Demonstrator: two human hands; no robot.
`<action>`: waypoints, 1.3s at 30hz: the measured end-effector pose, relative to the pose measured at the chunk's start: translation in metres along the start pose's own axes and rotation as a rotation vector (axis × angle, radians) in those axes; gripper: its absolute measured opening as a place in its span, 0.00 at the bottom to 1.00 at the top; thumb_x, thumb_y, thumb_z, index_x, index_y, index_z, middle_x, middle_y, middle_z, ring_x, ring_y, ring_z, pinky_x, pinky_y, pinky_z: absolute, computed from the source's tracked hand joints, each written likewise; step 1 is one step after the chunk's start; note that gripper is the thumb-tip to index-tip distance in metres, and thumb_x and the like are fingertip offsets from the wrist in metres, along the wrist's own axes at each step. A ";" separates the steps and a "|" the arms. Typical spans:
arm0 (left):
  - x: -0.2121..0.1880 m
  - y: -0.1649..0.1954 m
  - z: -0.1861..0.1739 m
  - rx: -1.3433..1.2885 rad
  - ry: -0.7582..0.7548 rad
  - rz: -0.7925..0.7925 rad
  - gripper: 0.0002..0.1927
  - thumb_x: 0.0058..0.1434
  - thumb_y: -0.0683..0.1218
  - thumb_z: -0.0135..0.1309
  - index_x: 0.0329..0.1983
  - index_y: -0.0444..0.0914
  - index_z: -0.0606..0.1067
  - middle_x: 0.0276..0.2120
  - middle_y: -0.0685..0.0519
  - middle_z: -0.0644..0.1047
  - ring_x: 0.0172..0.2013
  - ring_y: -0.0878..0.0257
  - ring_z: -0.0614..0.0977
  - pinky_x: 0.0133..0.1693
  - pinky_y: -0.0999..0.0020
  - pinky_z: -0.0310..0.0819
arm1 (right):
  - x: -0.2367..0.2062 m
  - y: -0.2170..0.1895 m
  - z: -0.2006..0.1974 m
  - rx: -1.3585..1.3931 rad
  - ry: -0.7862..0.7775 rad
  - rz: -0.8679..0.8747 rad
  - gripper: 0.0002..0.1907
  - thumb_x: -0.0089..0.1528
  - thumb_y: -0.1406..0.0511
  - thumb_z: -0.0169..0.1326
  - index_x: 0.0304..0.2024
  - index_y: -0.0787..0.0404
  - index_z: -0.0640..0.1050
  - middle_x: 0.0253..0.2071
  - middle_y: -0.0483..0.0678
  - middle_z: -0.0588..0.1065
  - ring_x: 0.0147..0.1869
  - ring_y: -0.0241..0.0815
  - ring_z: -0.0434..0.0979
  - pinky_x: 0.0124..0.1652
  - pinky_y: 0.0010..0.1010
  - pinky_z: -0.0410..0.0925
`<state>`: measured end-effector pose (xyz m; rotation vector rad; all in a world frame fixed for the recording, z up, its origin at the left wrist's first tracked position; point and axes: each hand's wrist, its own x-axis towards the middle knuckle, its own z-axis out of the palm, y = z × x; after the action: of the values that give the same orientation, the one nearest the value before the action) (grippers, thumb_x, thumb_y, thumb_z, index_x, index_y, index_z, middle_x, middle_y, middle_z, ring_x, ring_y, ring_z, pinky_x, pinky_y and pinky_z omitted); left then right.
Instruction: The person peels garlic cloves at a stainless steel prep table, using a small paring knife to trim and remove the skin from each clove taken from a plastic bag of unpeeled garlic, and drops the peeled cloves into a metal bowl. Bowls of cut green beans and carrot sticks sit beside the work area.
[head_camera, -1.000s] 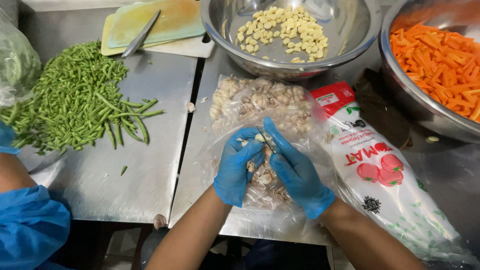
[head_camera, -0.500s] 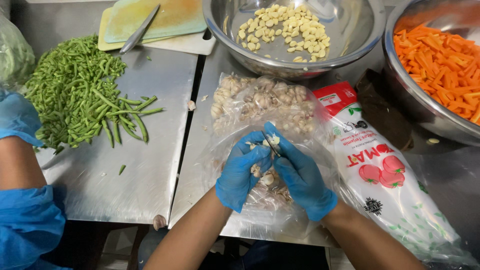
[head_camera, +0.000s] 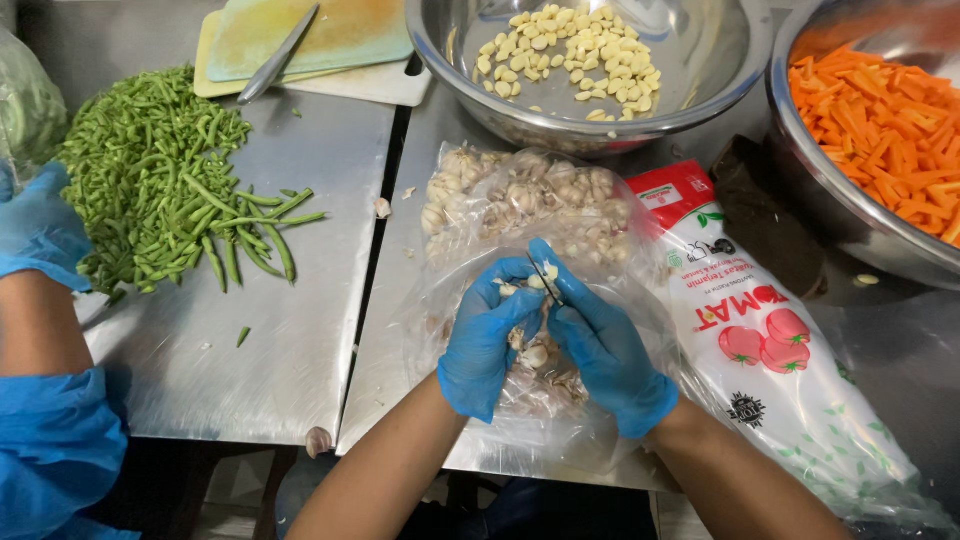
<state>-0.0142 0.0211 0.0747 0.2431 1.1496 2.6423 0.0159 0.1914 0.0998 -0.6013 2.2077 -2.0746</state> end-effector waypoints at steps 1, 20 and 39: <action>0.000 0.001 0.001 0.019 0.018 0.013 0.11 0.65 0.39 0.56 0.51 0.34 0.76 0.32 0.56 0.76 0.24 0.72 0.72 0.26 0.77 0.65 | 0.000 0.000 0.000 0.011 0.001 0.006 0.31 0.70 0.67 0.45 0.77 0.56 0.58 0.29 0.38 0.64 0.32 0.28 0.59 0.33 0.20 0.60; 0.003 -0.003 -0.004 0.144 0.001 0.075 0.08 0.62 0.38 0.59 0.45 0.36 0.78 0.40 0.54 0.81 0.41 0.68 0.81 0.42 0.74 0.76 | 0.001 0.009 0.000 0.351 0.086 0.161 0.27 0.70 0.67 0.47 0.72 0.62 0.66 0.30 0.36 0.64 0.29 0.25 0.58 0.28 0.17 0.57; 0.004 0.003 -0.006 -0.005 0.003 0.017 0.07 0.64 0.38 0.57 0.44 0.34 0.76 0.30 0.55 0.76 0.27 0.70 0.75 0.29 0.75 0.69 | 0.003 -0.008 -0.002 -0.337 0.039 -0.262 0.31 0.72 0.61 0.45 0.77 0.59 0.57 0.29 0.44 0.68 0.33 0.31 0.64 0.37 0.25 0.65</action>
<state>-0.0200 0.0163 0.0727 0.2492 1.1470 2.6609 0.0143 0.1917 0.1081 -0.9276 2.6534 -1.8361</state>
